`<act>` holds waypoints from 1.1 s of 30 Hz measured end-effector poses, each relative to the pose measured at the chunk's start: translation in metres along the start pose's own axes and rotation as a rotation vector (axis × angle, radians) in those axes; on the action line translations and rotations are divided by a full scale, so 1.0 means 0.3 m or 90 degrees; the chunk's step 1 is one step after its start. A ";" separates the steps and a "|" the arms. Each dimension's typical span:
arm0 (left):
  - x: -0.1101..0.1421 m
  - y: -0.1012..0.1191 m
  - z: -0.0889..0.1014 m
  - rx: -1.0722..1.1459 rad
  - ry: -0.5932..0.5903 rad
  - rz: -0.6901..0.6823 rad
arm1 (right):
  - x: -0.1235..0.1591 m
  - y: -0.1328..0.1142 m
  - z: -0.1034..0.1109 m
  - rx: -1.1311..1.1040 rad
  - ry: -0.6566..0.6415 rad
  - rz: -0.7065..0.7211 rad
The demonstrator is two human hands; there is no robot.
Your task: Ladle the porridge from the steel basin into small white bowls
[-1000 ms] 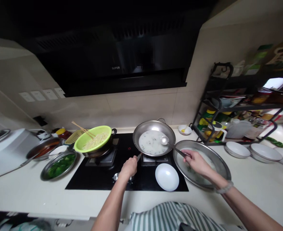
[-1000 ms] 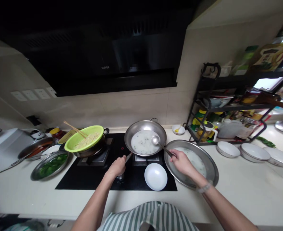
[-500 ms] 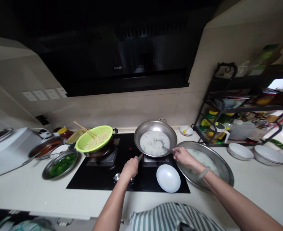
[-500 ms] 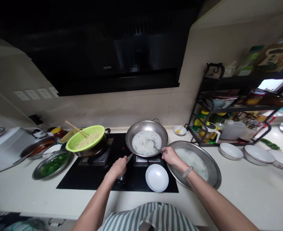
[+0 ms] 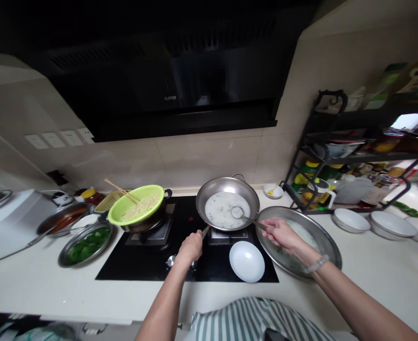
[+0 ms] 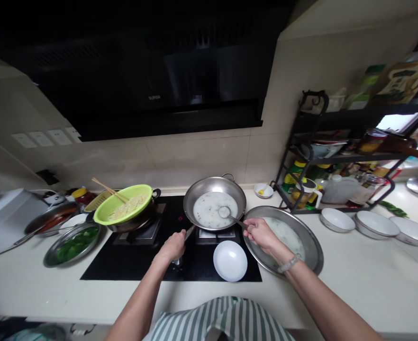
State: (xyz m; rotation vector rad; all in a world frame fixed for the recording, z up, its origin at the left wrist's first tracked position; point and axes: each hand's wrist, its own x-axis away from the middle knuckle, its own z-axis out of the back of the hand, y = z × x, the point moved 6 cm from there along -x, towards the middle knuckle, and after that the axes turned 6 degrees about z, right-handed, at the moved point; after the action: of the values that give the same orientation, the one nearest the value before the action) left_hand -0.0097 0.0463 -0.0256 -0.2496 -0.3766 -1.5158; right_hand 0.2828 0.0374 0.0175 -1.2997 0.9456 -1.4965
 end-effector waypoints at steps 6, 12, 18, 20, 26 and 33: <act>0.003 0.000 0.001 0.002 0.003 -0.009 | 0.008 0.001 0.013 0.010 0.002 0.023; -0.004 -0.004 -0.006 0.005 0.002 -0.007 | 0.003 0.015 0.030 0.023 0.018 0.023; 0.001 -0.001 0.001 0.007 -0.007 0.000 | 0.005 0.021 0.038 0.018 0.018 0.017; 0.002 0.000 0.002 0.003 -0.008 0.003 | 0.007 0.022 0.038 0.016 0.014 0.017; -0.002 0.001 0.000 0.002 -0.005 0.000 | 0.004 0.041 0.037 -0.040 -0.002 -0.014; 0.003 0.000 0.002 0.005 -0.002 -0.005 | 0.034 0.029 0.056 -0.091 0.011 -0.042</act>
State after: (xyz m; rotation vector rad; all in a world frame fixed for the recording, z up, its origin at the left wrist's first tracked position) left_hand -0.0096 0.0457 -0.0248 -0.2454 -0.3866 -1.5212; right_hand 0.3003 0.0254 0.0147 -1.4344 1.0447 -1.5151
